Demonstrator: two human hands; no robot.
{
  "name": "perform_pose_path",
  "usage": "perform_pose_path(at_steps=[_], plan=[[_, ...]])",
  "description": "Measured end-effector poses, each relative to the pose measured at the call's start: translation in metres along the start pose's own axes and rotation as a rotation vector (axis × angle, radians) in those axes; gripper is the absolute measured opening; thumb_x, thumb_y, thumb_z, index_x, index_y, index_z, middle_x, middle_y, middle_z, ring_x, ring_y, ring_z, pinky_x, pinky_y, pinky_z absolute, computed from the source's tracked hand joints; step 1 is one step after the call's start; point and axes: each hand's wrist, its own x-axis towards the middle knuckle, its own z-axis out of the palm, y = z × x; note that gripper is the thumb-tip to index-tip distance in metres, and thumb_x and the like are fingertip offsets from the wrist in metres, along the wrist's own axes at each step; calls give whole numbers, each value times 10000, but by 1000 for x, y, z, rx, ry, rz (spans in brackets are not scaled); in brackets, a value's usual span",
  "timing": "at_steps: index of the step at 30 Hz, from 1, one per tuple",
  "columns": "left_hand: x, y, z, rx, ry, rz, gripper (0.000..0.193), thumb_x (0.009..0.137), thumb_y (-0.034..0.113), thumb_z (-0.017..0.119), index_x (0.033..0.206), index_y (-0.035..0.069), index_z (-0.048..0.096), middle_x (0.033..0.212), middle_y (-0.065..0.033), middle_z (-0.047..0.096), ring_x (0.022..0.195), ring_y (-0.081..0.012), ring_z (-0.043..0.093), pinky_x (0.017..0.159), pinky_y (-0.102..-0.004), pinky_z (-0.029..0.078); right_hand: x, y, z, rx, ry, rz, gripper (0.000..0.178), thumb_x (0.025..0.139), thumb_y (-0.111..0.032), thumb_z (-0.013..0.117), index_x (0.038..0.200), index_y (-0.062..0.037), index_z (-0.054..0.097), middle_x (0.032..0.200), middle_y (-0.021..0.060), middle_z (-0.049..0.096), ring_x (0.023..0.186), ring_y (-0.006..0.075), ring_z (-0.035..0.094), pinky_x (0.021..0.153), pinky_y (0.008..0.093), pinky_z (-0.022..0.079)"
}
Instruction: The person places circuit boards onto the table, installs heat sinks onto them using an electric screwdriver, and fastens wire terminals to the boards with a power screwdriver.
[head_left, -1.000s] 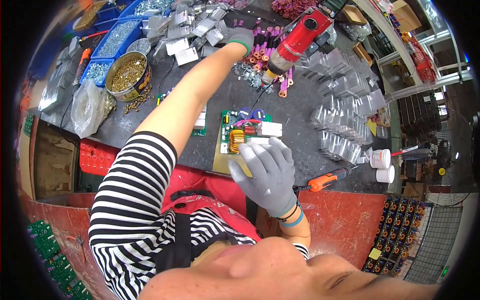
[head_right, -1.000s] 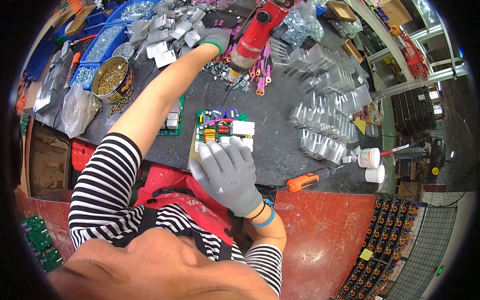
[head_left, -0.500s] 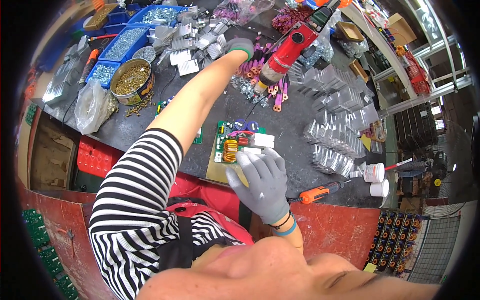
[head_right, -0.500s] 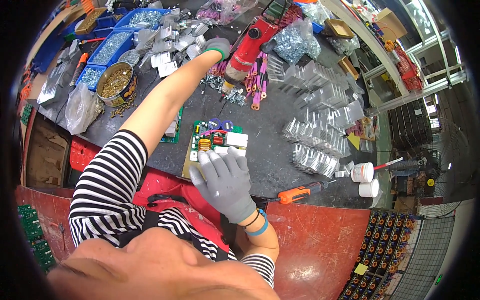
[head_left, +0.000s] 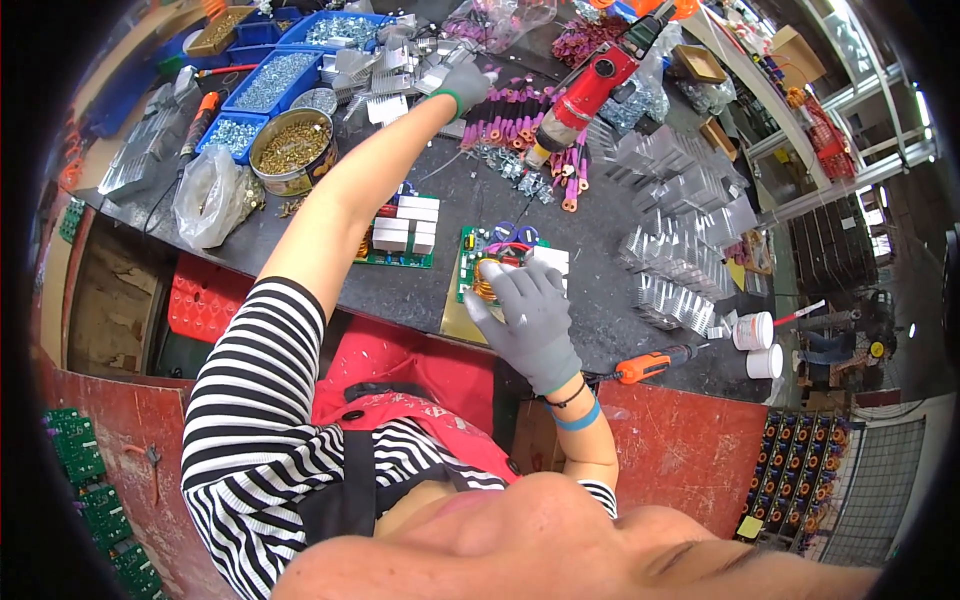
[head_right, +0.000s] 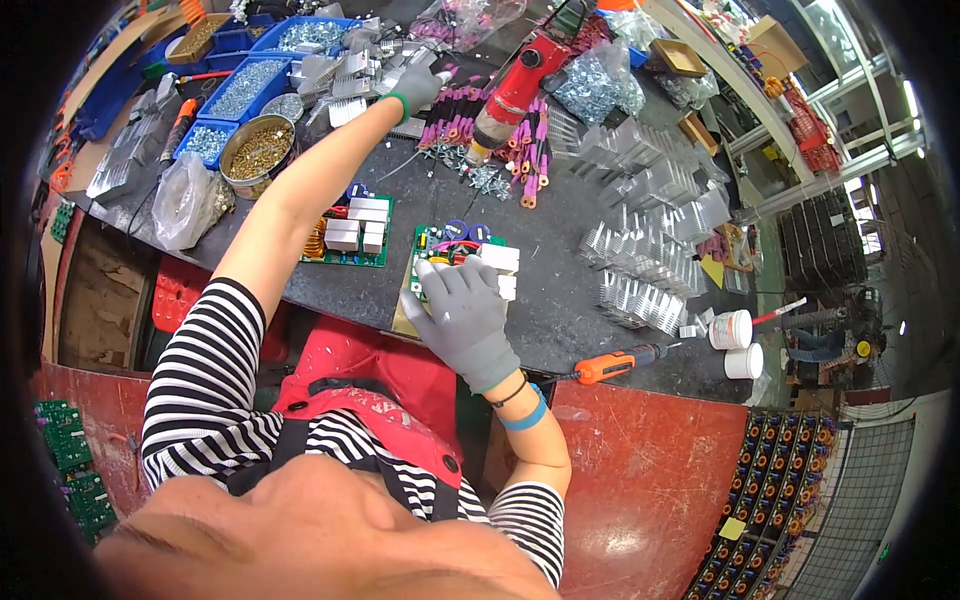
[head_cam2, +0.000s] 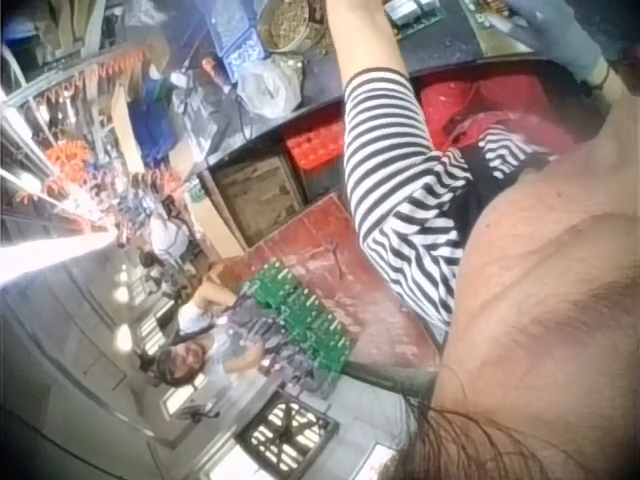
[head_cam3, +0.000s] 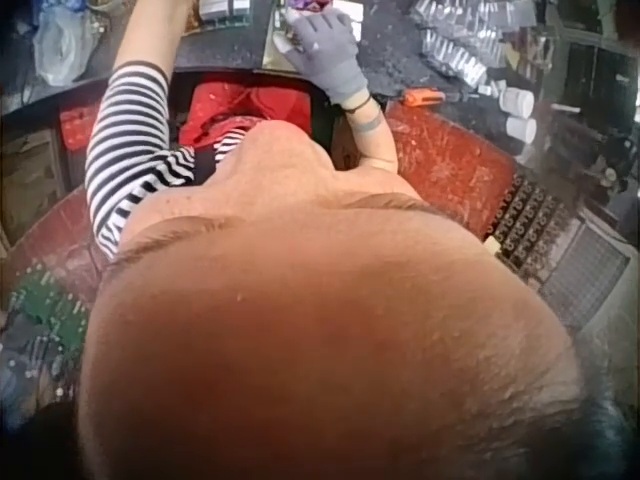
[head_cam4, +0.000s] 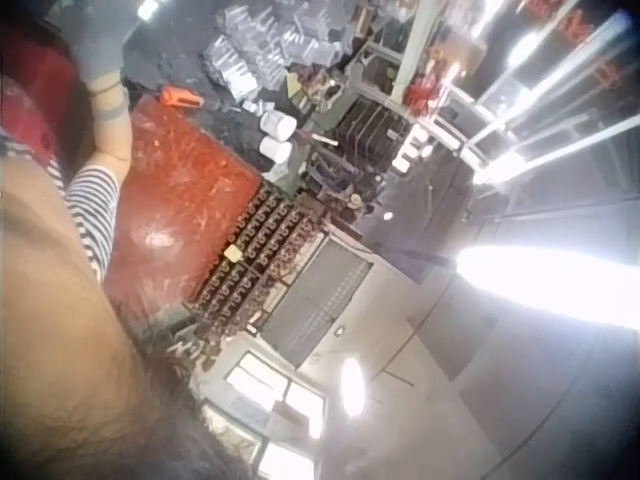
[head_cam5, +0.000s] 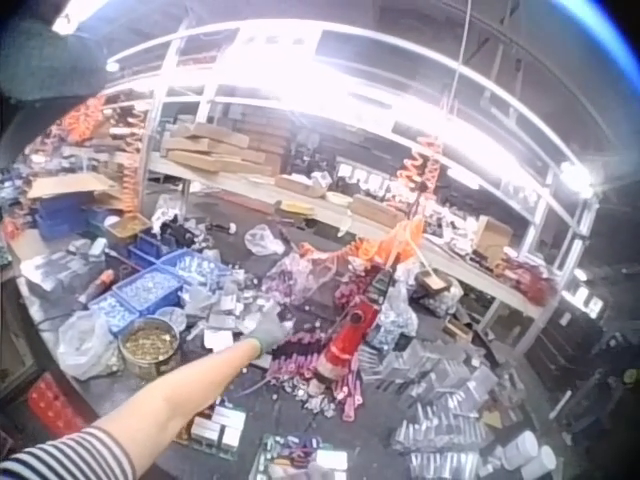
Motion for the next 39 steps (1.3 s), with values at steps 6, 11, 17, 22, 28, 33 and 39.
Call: perform_pose_path(at_steps=[6, 11, 17, 22, 28, 33, 39], plan=[[-5, -23, -1, 20, -54, 9, 584, 824, 531, 716, 959, -37, 733, 1001, -257, 713, 975, -386, 691, 875, -442, 526, -4, -16, -2, 25, 2, 23, 353, 762, -173, 801, 1068, -59, 667, 882, 77, 671, 806, 252, 628, 776, 380, 464], [-14, -43, -30, -380, -49, 136, 271, 841, 304, 699, 868, 42, 764, 741, -119, 732, 735, -245, 716, 710, -372, 550, 3, -27, 0, 63, 50, -10, 344, 769, -175, 799, 1068, -68, 664, 881, 87, 666, 805, 276, 616, 793, 390, 468], [-48, -56, -60, -309, -13, 92, 396, 852, 295, 713, 1149, 36, 677, 830, -119, 715, 711, -209, 691, 677, -351, 549, 8, -26, 18, 145, 13, -1, 374, 797, -247, 768, 1089, -46, 649, 902, 95, 674, 839, 286, 615, 833, 423, 470], [-51, -66, -35, 748, -182, 559, 401, 910, 309, 563, 1074, -33, 691, 975, -268, 703, 932, -417, 700, 829, -505, 536, 4, -34, 25, 148, 43, -20, 366, 806, -242, 756, 1086, -34, 647, 896, 88, 667, 808, 272, 598, 820, 420, 465], [-72, -35, 11, 284, -362, 144, 480, 853, 435, 731, 953, -34, 717, 895, -248, 712, 931, -349, 710, 828, -446, 535, -9, -33, 18, 107, 20, 63, 368, 809, -241, 754, 1094, -34, 648, 896, 95, 664, 801, 279, 595, 818, 418, 461], [-70, -59, -11, 26, -267, -10, 410, 863, 392, 729, 881, -17, 731, 717, -143, 696, 637, -241, 681, 627, -391, 525, -15, -38, 16, 128, 9, 72, 374, 788, -207, 776, 1099, -42, 652, 911, 102, 674, 832, 295, 610, 817, 420, 468], [-177, -24, -146, -301, -319, 277, 367, 866, 382, 723, 741, 46, 651, 551, 7, 520, 520, -105, 532, 506, -294, 412, 5, -33, 43, 61, 223, 143, 391, 802, -158, 747, 1159, -35, 644, 1048, 132, 648, 887, 317, 610, 816, 418, 484]])
